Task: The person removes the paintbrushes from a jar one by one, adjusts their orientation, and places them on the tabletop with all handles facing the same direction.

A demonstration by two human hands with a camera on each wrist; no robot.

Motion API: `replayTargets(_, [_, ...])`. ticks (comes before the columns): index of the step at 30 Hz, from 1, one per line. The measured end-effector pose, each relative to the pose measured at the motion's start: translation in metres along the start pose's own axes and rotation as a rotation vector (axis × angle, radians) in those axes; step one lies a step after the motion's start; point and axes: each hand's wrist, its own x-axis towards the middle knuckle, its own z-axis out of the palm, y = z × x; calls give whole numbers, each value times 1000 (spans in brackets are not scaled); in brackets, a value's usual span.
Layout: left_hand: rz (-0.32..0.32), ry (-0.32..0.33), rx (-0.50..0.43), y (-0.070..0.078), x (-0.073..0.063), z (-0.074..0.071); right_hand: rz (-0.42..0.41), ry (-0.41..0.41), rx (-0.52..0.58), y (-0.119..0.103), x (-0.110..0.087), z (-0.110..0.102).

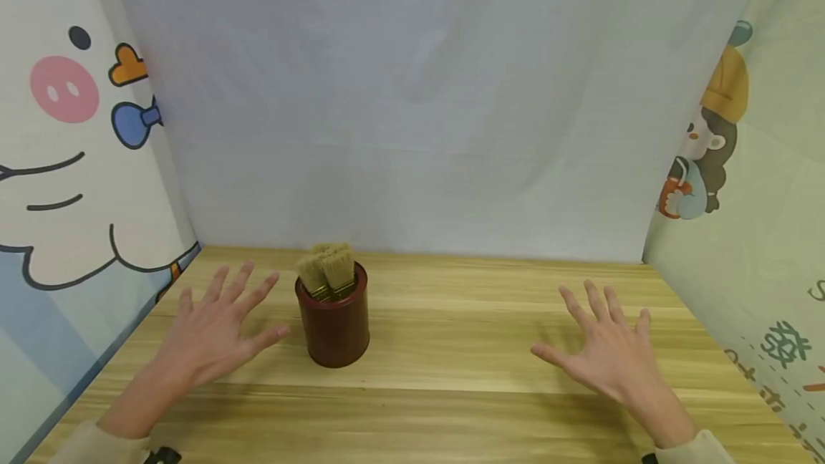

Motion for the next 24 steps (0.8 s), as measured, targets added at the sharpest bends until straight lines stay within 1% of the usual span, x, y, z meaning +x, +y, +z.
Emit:
replayTargets(5, [32, -1, -42, 7, 0, -2, -28, 16, 15, -12, -2, -2])
replayTargets(10, [45, 2, -125, 13, 0, -4, -76, 53, 31, -30, -3, -6])
replayTargets(13, [36, 4, -215, 17, 2, -4, -109, 70, 52, -40, -2, -8])
replayTargets(17, [13, 16, -369, 22, 5, -4, -167, 94, 87, -54, 1, -9])
replayTargets(20, [-11, 23, -450, 26, 7, -4, -224, 127, 111, -66, 5, -10])
replayTargets(24, [-34, 23, -531, 30, 11, -3, -286, 152, 139, -80, 8, -10])
